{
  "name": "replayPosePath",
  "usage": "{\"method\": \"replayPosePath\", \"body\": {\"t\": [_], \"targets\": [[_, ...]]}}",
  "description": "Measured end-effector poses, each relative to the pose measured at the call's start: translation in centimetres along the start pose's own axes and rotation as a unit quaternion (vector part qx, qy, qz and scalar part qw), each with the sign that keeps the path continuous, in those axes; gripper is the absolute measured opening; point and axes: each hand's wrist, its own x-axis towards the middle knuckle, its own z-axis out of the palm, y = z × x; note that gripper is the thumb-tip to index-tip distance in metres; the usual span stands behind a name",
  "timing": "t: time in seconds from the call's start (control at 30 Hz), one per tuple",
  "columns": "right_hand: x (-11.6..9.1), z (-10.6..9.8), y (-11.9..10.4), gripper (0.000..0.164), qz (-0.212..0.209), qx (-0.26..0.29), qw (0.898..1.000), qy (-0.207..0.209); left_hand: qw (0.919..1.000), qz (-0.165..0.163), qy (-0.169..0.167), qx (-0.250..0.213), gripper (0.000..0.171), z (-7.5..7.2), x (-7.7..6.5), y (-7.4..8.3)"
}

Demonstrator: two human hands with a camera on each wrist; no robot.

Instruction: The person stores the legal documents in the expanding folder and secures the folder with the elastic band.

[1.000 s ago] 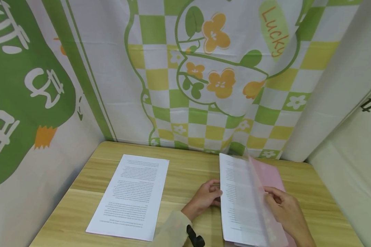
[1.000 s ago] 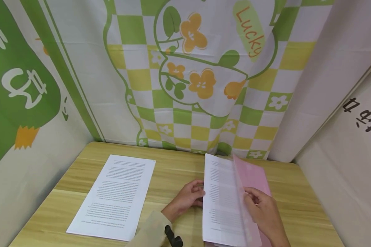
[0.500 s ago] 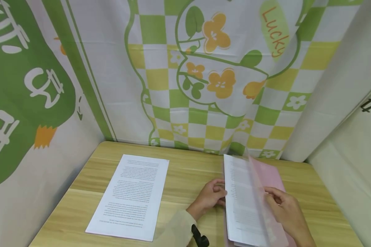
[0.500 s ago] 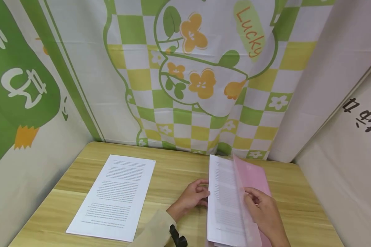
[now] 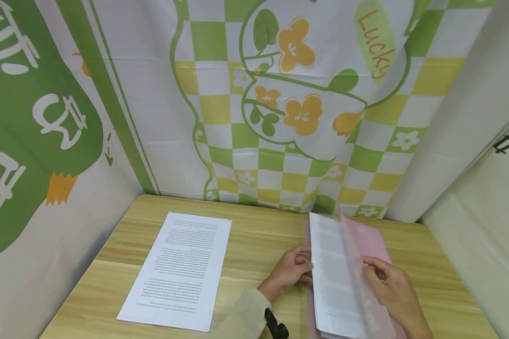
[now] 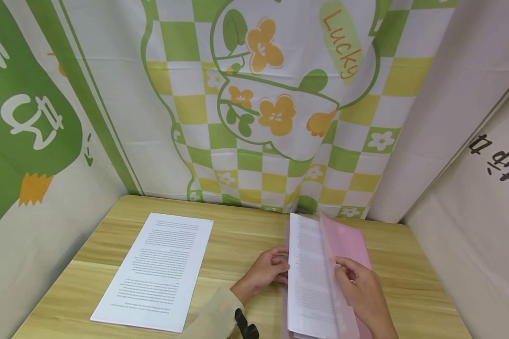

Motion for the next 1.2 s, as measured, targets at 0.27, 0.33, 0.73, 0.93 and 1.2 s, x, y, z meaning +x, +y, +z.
{"method": "replayPosePath", "body": {"t": [0.27,0.33,0.73,0.93,1.2], "targets": [[0.1,0.1,0.1,0.025,-0.004,-0.003,1.0,0.003,0.9994,-0.008,-0.013,0.03,0.046,0.1,0.3,-0.1],[0.1,0.1,0.0,0.025,-0.004,-0.004,1.0,0.002,0.9993,-0.012,-0.016,0.032,0.046,0.2,0.4,-0.1],[0.3,0.0,0.0,0.027,-0.008,-0.008,1.0,-0.003,0.9992,-0.009,-0.019,0.035,0.044,1.3,0.8,-0.1],[0.3,-0.1,-0.1,0.027,-0.007,-0.01,1.0,-0.002,0.9993,-0.004,-0.01,0.035,0.045,1.7,0.8,-0.5],[0.1,-0.1,-0.1,0.027,-0.007,-0.026,1.0,0.001,0.9984,-0.008,-0.003,0.055,0.044,2.2,0.7,-0.8]]}}
